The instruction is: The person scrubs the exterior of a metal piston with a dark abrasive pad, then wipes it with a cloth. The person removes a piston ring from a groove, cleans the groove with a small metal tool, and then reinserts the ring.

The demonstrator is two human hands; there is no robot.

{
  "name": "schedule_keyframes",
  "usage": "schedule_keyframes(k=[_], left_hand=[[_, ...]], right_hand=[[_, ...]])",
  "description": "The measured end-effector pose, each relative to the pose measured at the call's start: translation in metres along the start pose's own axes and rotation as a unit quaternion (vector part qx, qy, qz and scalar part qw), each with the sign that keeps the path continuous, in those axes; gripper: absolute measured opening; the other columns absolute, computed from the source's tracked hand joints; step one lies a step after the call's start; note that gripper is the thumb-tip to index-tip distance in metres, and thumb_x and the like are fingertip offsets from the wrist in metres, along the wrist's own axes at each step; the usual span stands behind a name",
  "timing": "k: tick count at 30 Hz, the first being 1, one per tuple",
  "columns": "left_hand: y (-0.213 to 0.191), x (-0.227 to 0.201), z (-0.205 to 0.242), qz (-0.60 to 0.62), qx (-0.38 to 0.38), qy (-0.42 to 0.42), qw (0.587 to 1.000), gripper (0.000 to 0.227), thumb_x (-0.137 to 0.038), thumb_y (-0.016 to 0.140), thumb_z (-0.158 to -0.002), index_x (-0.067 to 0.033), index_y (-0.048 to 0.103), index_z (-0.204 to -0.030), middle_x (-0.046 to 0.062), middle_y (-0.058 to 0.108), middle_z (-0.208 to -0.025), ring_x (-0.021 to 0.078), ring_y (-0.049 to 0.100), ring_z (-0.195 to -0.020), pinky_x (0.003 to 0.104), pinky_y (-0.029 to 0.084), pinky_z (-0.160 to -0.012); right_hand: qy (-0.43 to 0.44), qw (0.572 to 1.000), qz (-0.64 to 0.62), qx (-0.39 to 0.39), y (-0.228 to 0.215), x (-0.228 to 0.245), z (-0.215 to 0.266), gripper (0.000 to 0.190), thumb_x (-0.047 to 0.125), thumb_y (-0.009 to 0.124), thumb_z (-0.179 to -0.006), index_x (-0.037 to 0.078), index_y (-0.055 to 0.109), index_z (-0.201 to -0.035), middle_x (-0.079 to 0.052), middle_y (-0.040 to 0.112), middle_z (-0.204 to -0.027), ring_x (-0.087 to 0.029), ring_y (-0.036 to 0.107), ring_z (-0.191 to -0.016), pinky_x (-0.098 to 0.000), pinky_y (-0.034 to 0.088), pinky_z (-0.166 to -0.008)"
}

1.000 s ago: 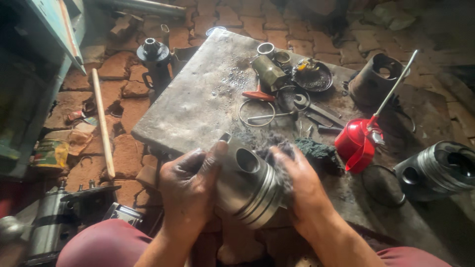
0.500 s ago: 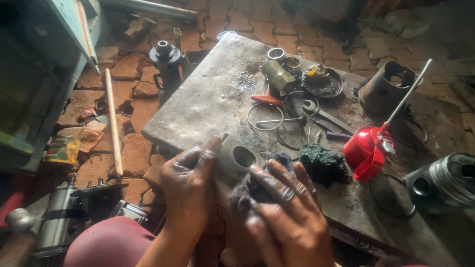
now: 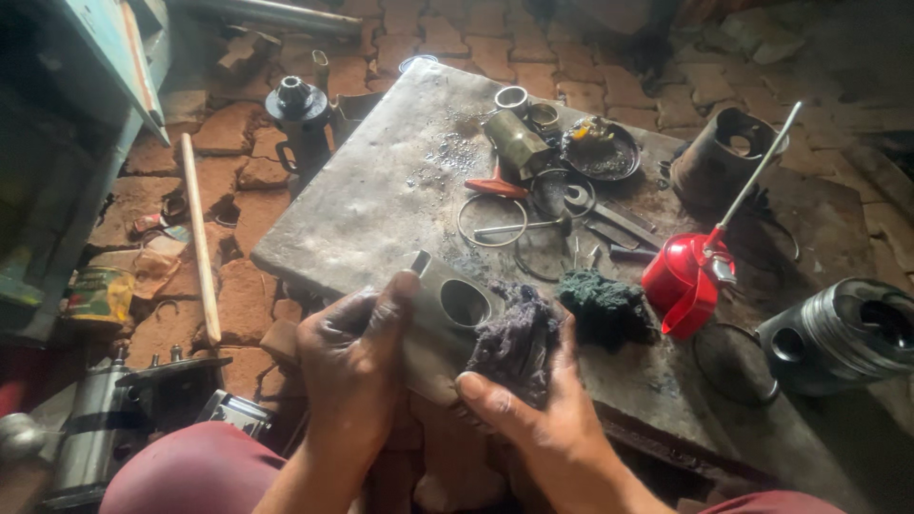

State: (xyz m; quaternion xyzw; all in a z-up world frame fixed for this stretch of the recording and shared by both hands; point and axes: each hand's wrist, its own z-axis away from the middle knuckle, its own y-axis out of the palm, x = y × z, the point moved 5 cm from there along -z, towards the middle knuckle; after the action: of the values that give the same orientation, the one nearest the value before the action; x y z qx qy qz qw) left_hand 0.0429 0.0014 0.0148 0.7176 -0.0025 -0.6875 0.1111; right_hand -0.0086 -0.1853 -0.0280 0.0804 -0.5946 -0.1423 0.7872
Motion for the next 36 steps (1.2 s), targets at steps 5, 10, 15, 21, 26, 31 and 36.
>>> schedule_keyframes(k=[5, 10, 15, 21, 26, 31, 36], left_hand=[[0.003, -0.014, -0.015, -0.056, 0.04, -0.08, 0.994, 0.034, -0.031, 0.071, -0.09, -0.0009, 0.077, -0.075, 0.004, 0.07, -0.059, 0.0083, 0.059, -0.047, 0.025, 0.043, -0.043], [0.009, -0.013, -0.014, -0.113, 0.011, -0.047, 0.992, 0.035, -0.034, 0.076, -0.087, -0.0058, 0.072, -0.068, -0.001, 0.066, -0.055, 0.0046, 0.057, -0.047, 0.023, 0.04, -0.043], [0.007, -0.019, -0.007, -0.105, -0.026, 0.07, 0.992, 0.052, -0.026, 0.081, -0.091, -0.0036, 0.053, -0.054, -0.003, 0.044, -0.051, 0.0028, 0.037, -0.051, 0.025, 0.028, -0.044], [0.006, -0.026, -0.004, -0.104, -0.01, 0.115, 0.988, 0.043, -0.021, 0.08, -0.089, -0.0056, 0.06, -0.055, -0.006, 0.052, -0.048, 0.0006, 0.042, -0.047, 0.024, 0.032, -0.042], [0.007, -0.023, -0.002, -0.15, 0.011, 0.161, 0.976, 0.047, -0.023, 0.081, -0.09, -0.0056, 0.057, -0.053, -0.006, 0.049, -0.047, 0.0011, 0.04, -0.046, 0.025, 0.031, -0.041], [0.01, -0.014, -0.002, -0.12, 0.037, 0.101, 0.987, 0.046, -0.023, 0.081, -0.088, -0.0066, 0.056, -0.053, -0.007, 0.047, -0.048, 0.001, 0.038, -0.048, 0.025, 0.03, -0.041], [0.004, -0.005, -0.008, -0.066, -0.029, 0.066, 0.995, 0.051, -0.022, 0.082, -0.09, -0.0064, 0.05, -0.053, -0.009, 0.04, -0.054, 0.0028, 0.032, -0.052, 0.027, 0.025, -0.045]], right_hand=[[-0.26, 0.943, 0.208, 0.017, 0.024, 0.033, 0.01, 0.094, 0.016, 0.088, -0.077, 0.006, 0.027, -0.148, -0.013, 0.055, -0.126, -0.021, 0.058, -0.116, -0.0378, 0.051, -0.097], [-0.364, 0.838, 0.401, -0.06, 0.033, 0.045, 0.018, 0.094, 0.025, 0.091, -0.069, 0.002, 0.034, -0.14, -0.016, 0.06, -0.119, -0.023, 0.066, -0.106, -0.036, 0.055, -0.088], [-0.241, 0.937, 0.25, -0.038, 0.019, 0.035, 0.002, 0.056, 0.023, 0.078, -0.089, 0.005, 0.044, -0.13, -0.008, 0.071, -0.103, -0.015, 0.071, -0.083, -0.0272, 0.059, -0.068], [-0.183, 0.969, 0.134, -0.096, 0.002, 0.028, -0.016, 0.026, 0.015, 0.07, -0.094, 0.006, 0.06, -0.116, -0.005, 0.069, -0.096, -0.011, 0.065, -0.082, -0.0262, 0.054, -0.07], [-0.068, 0.991, 0.007, -0.113, -0.008, 0.021, -0.034, 0.023, 0.013, 0.064, -0.094, 0.005, 0.066, -0.116, -0.004, 0.073, -0.1, -0.012, 0.066, -0.086, -0.028, 0.054, -0.078], [0.047, 0.992, -0.043, -0.111, -0.009, 0.021, -0.035, 0.023, 0.015, 0.064, -0.092, 0.008, 0.066, -0.114, -0.005, 0.072, -0.099, -0.015, 0.068, -0.087, -0.0334, 0.055, -0.078], [0.027, 0.99, -0.093, -0.1, -0.015, 0.035, -0.035, 0.035, 0.033, 0.057, -0.098, 0.008, 0.064, -0.122, -0.009, 0.071, -0.106, -0.021, 0.069, -0.094, -0.0412, 0.057, -0.087]])
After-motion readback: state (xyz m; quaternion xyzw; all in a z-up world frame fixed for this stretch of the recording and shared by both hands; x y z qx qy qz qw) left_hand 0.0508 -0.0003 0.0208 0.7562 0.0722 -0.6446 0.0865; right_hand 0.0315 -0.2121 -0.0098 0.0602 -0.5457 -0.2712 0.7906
